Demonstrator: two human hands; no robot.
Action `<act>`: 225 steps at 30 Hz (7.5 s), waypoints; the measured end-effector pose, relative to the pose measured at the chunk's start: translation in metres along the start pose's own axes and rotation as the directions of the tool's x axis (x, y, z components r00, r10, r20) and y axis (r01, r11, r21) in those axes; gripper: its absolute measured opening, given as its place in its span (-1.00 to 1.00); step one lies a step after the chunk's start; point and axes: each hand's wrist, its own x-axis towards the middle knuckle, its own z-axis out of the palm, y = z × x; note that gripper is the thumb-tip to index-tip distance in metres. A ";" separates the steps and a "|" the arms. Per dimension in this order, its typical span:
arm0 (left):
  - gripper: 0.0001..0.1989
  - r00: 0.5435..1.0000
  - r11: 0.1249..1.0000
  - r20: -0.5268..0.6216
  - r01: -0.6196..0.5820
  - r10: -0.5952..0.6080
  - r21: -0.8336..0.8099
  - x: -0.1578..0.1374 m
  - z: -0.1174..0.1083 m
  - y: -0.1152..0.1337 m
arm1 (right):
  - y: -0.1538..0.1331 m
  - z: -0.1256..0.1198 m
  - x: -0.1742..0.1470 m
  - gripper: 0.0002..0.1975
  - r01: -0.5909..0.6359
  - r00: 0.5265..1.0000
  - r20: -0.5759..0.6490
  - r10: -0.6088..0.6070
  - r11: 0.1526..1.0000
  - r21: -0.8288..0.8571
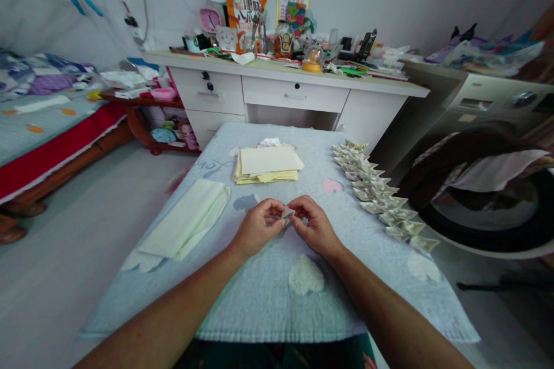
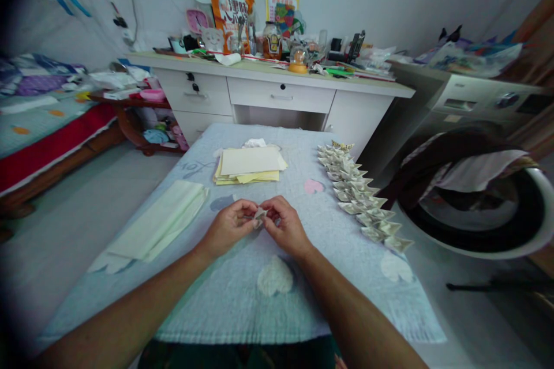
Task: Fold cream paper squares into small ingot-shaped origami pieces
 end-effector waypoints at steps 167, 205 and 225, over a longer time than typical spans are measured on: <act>-0.79 0.959 0.759 0.231 -0.270 0.162 0.593 -0.004 -0.002 0.008 | 0.007 -0.008 -0.004 -0.94 0.037 0.970 0.223 0.101 0.841 -0.539; -0.85 0.932 0.664 0.291 -0.359 0.216 0.655 0.001 -0.009 -0.008 | 0.009 -0.005 -0.003 -0.86 0.150 0.960 0.279 0.020 0.803 -0.576; -0.85 0.948 0.662 0.264 -0.314 0.179 0.681 0.001 -0.011 -0.002 | 0.003 -0.003 -0.004 -0.89 0.122 0.957 0.281 0.068 0.786 -0.607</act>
